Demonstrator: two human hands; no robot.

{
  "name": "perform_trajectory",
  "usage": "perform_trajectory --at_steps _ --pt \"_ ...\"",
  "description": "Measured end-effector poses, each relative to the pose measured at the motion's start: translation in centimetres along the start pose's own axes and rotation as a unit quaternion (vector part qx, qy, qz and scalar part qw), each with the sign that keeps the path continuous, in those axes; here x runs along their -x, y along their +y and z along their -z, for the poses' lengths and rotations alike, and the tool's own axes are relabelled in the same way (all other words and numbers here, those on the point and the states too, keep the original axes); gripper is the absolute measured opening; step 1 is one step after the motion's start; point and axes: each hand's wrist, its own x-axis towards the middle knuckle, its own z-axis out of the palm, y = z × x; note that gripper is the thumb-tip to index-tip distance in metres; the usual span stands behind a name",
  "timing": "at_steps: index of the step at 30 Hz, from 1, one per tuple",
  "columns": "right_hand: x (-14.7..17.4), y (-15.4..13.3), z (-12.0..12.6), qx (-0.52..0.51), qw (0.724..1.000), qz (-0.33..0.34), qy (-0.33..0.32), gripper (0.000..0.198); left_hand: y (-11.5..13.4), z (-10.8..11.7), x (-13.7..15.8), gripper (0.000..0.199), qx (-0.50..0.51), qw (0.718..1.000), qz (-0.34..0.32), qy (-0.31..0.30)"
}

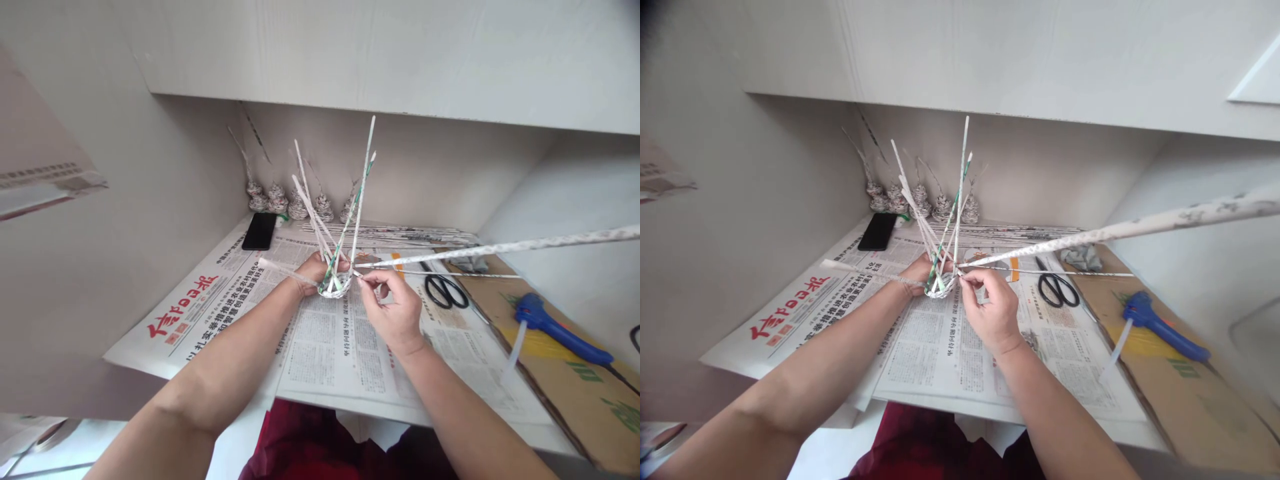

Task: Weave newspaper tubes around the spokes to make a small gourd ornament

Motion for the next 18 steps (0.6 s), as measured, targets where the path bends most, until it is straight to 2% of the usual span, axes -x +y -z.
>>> perform_trajectory --at_steps 8,14,18 --pt "0.1 -0.2 0.2 -0.001 0.997 0.07 -0.027 0.007 0.1 0.1 0.0 0.039 0.022 1.0 -0.005 -0.001" --pt "-0.1 -1.0 0.3 -0.023 0.994 0.028 -0.101 0.008 -0.1 0.4 -0.2 0.036 0.025 0.999 0.003 -0.025" --pt "0.3 -1.7 2.5 -0.004 0.992 0.015 -0.128 0.021 0.1 0.4 -0.1 0.038 0.025 0.999 0.009 -0.018"
